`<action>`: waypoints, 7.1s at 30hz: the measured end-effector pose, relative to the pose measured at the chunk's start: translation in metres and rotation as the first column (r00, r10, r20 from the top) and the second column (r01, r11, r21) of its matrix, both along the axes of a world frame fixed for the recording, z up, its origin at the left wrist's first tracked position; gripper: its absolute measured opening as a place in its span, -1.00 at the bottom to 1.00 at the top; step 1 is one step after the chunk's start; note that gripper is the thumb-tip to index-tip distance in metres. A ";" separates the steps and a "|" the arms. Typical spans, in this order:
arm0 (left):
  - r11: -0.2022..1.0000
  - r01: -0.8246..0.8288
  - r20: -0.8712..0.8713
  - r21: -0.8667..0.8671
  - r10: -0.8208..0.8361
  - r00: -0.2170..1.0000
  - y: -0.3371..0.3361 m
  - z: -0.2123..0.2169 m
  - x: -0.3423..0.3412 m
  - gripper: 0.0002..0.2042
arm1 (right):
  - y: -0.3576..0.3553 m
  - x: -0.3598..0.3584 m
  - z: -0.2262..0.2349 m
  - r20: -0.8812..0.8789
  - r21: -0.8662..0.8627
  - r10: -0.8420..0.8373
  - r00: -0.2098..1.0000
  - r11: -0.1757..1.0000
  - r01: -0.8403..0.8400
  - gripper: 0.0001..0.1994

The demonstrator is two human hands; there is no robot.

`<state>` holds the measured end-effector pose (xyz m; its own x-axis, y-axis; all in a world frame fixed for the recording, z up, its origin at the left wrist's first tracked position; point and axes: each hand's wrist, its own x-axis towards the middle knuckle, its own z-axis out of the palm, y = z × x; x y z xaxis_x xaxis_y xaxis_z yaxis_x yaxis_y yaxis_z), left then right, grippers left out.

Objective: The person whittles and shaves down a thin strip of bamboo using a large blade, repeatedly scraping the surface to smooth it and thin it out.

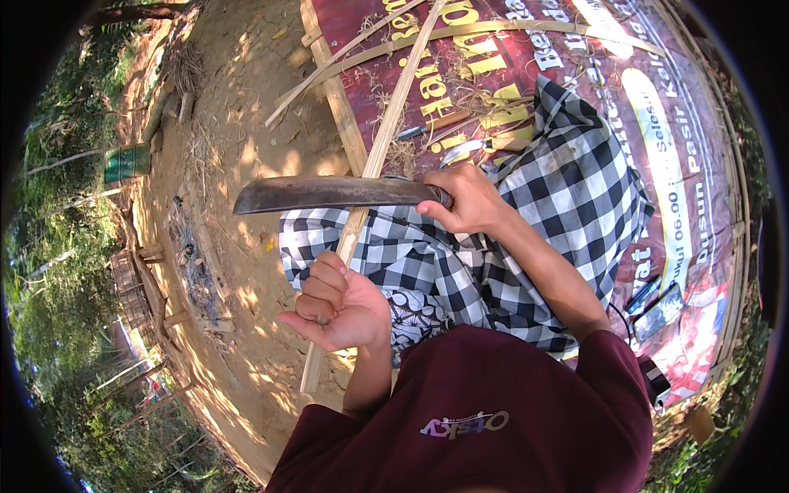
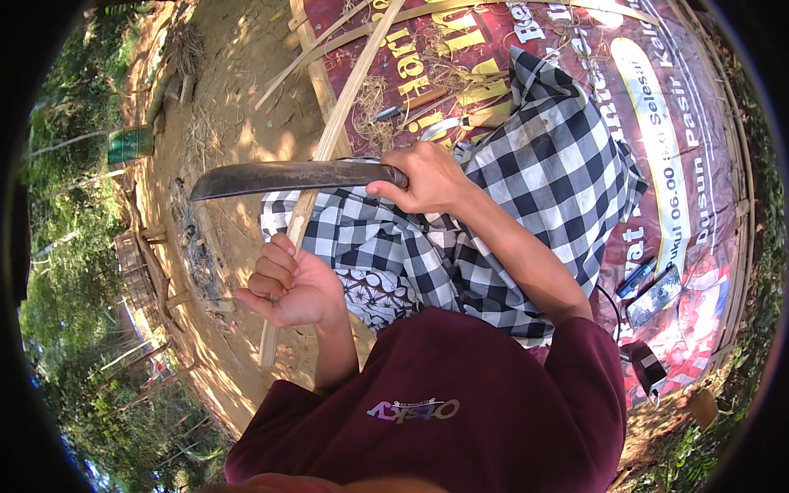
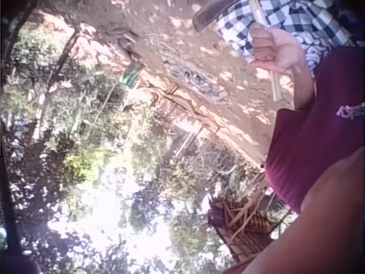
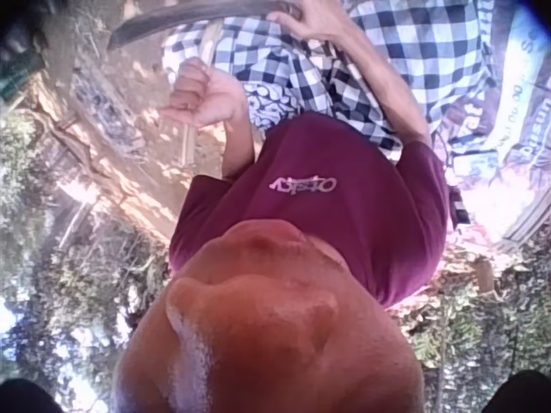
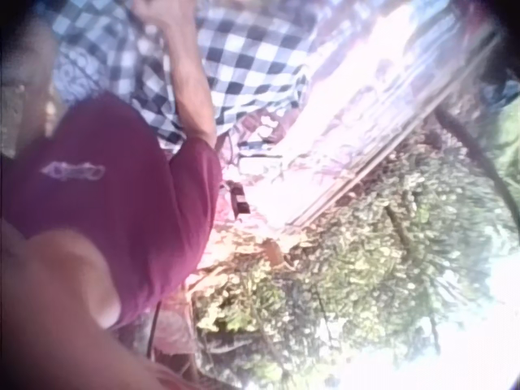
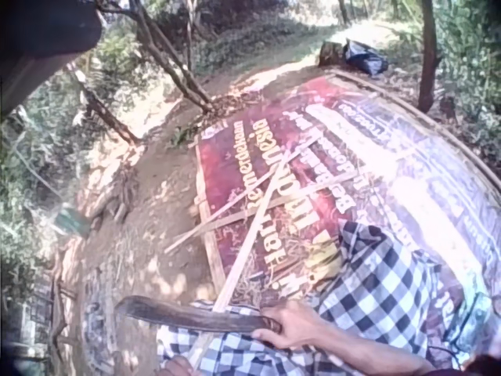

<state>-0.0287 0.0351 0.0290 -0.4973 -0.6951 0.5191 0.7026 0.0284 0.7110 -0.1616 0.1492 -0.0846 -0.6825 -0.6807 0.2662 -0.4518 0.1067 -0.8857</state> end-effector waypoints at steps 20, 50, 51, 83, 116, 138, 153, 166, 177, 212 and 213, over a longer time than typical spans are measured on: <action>0.994 -0.080 0.025 0.070 0.079 0.997 -0.007 -0.011 0.007 -0.48 | -0.006 0.004 0.008 -0.055 0.097 0.013 0.998 0.995 -0.008 -0.43; 0.997 -0.023 0.089 -0.072 0.029 0.996 -0.006 -0.031 0.020 -0.47 | -0.007 -0.008 0.000 -0.052 0.124 0.083 0.995 0.989 -0.076 -0.38; 0.996 -0.018 0.106 -0.083 0.026 0.994 -0.005 -0.030 0.020 -0.47 | -0.006 -0.015 -0.002 0.006 0.109 0.042 0.999 0.993 -0.042 -0.38; 1.000 -0.026 0.071 0.000 0.025 0.997 -0.010 -0.033 0.018 -0.48 | -0.002 -0.015 -0.006 0.203 0.165 -0.102 0.974 0.984 0.068 -0.41; 0.982 -0.090 0.051 0.166 0.082 0.995 -0.033 -0.027 0.013 -0.49 | -0.017 0.001 0.015 -0.091 0.222 0.050 0.995 0.975 -0.028 -0.41; 0.998 -0.015 0.019 -0.068 0.017 1.000 0.015 -0.038 0.010 -0.49 | 0.005 -0.024 0.007 -0.019 0.102 -0.025 1.000 0.994 0.027 -0.41; 0.991 -0.039 0.055 0.128 0.032 0.998 -0.001 -0.046 0.020 -0.49 | -0.010 -0.051 -0.015 0.146 0.380 -0.070 0.987 0.925 0.009 -0.36; 0.988 -0.077 0.074 0.137 0.068 0.995 -0.005 -0.049 0.024 -0.50 | -0.009 -0.098 -0.040 0.046 0.374 -0.181 0.982 0.915 0.152 -0.25; 0.999 -0.002 0.107 -0.032 0.005 0.994 -0.002 -0.038 0.025 -0.52 | -0.009 -0.094 -0.051 0.182 0.317 -0.254 0.950 0.930 0.188 -0.23; 0.983 -0.034 0.027 0.180 0.030 0.999 -0.042 -0.047 0.019 -0.50 | -0.012 -0.040 -0.010 -0.170 0.356 0.120 0.978 0.933 -0.052 -0.30; 0.985 -0.022 0.012 0.172 0.020 1.000 -0.034 -0.045 0.016 -0.51 | -0.009 -0.038 -0.010 -0.195 0.346 0.152 0.969 0.935 -0.077 -0.30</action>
<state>-0.0128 0.0009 -0.0165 -0.4862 -0.7839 0.3861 0.6958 -0.0800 0.7138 -0.1994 0.1402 -0.0946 -0.5463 -0.8255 0.1419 -0.6539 0.3144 -0.6881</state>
